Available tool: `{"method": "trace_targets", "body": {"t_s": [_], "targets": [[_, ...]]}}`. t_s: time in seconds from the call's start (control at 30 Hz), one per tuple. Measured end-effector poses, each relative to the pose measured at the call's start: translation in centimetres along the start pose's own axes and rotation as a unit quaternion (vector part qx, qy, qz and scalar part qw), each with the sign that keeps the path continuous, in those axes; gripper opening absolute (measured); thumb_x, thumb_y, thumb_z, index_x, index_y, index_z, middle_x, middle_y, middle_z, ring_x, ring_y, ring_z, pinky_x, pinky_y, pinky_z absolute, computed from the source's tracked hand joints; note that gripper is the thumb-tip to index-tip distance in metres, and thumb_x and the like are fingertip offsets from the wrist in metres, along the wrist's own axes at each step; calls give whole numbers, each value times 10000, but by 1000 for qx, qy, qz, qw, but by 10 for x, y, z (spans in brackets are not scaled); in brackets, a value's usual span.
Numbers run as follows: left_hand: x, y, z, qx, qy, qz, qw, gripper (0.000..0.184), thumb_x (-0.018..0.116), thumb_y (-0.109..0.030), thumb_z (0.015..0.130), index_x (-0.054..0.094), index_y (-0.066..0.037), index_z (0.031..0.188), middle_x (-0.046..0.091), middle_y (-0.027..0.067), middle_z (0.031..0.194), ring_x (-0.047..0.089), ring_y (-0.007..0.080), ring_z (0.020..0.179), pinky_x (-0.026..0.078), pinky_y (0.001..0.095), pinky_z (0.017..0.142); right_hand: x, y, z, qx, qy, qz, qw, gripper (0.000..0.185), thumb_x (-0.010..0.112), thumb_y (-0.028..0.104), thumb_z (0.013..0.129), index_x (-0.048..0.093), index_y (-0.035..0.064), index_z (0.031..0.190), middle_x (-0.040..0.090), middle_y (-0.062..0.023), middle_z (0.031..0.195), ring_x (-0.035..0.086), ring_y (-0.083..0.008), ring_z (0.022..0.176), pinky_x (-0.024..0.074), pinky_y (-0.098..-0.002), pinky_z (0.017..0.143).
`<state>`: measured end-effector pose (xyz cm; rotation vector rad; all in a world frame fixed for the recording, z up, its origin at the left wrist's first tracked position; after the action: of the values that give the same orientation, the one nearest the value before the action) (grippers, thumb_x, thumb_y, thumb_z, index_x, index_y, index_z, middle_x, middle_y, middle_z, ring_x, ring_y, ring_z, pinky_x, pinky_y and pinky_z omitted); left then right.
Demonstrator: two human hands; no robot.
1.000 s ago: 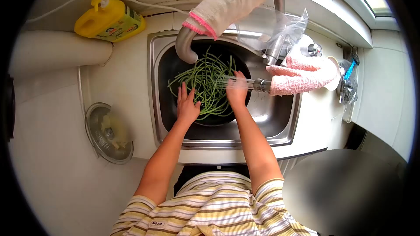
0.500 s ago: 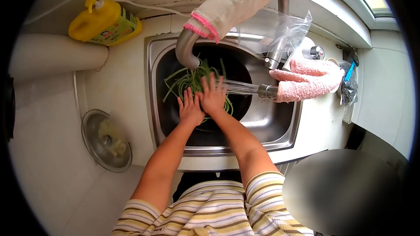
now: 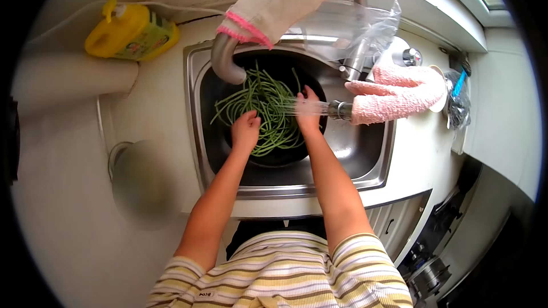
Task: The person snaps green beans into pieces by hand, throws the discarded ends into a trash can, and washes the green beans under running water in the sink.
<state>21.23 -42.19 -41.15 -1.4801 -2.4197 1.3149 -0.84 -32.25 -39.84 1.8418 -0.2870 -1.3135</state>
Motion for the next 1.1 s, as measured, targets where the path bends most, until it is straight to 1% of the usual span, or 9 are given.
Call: {"method": "trace_targets", "body": {"t_s": [0.23, 0.3, 0.37, 0.63, 0.73, 0.9, 0.93, 0.97, 1.1], "targets": [[54, 9, 6, -217, 33, -625, 749, 464, 449, -504, 842, 548, -140, 1113, 572, 78, 1085, 483, 252, 1056, 348, 449, 919, 94, 48, -77, 121, 352, 138, 918, 408, 543, 335, 859, 586, 9, 1102, 614, -228, 1019, 580, -362, 952, 449, -427, 806], [96, 17, 42, -18, 102, -685, 722, 468, 412, -552, 851, 589, -152, 1017, 584, 111, 1023, 527, 277, 951, 397, 421, 863, 57, 72, -77, -132, 224, -104, 960, 459, 526, 370, 865, 554, 20, 1160, 553, -227, 1150, 516, -373, 1056, 407, -449, 866], [158, -3, 45, 7, 311, -760, 571, 427, 447, -471, 885, 573, -112, 1081, 602, 64, 1035, 549, 221, 945, 431, 338, 855, 23, 81, -70, -79, 121, -232, 962, 492, 512, 379, 872, 507, 33, 1221, 486, -228, 1238, 458, -386, 1120, 370, -469, 899], [112, -25, -19, -133, 241, -558, 783, 563, 428, -490, 909, 408, -131, 1342, 399, 40, 1379, 388, 166, 1218, 246, 330, 1033, 24, 29, -15, -147, 195, -41, 969, 347, 479, 240, 919, 583, -47, 1085, 606, -234, 1041, 560, -368, 992, 414, -399, 871], [26, -2, -6, 8, 7, -300, 954, 244, 630, -167, 781, 647, -29, 981, 645, 84, 941, 576, 182, 895, 422, 299, 815, -20, 30, -4, -20, 114, -11, 993, 307, 570, 146, 851, 581, -21, 1108, 612, -204, 1077, 598, -293, 968, 436, -354, 858], [42, 48, 11, -146, 30, -509, 848, 462, 445, -364, 919, 445, -86, 1287, 483, 90, 1277, 389, 250, 1222, 253, 457, 1021, 38, -14, -18, 82, 175, -131, 972, 481, 492, 363, 906, 468, -10, 1209, 535, -203, 1171, 498, -350, 1084, 376, -402, 935], [52, 40, 10, -166, 50, -516, 839, 484, 410, -401, 926, 428, -101, 1305, 461, 88, 1303, 367, 256, 1243, 221, 469, 1036, 90, -25, -24, -111, 209, -213, 948, 528, 488, 411, 901, 465, -18, 1208, 545, -197, 1158, 502, -346, 1079, 382, -406, 925], [56, 31, 9, -188, 60, -519, 832, 507, 375, -439, 933, 411, -116, 1323, 440, 85, 1328, 346, 263, 1264, 189, 481, 1051, 65, 5, -46, 170, 194, 75, 963, 489, 506, 381, 898, 501, -7, 1197, 563, -185, 1152, 520, -312, 1075, 391, -378, 915], [69, 2, -3, -124, 120, -650, 740, 624, 403, -587, 880, 434, -105, 1275, 442, 104, 1314, 432, 256, 1188, 385, 421, 932, 57, 96, -100, -86, 216, 10, 973, 508, 500, 314, 877, 438, 20, 1287, 470, -223, 1283, 434, -409, 1169, 307, -435, 998]]}}
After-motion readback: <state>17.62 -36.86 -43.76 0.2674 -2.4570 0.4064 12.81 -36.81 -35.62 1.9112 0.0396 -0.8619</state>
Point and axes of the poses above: each hand's wrist, its own z-axis towards the middle knuckle, its own x-axis out of the palm, y = z × x, the point moved 10 cm from there along z, towards the middle knuckle
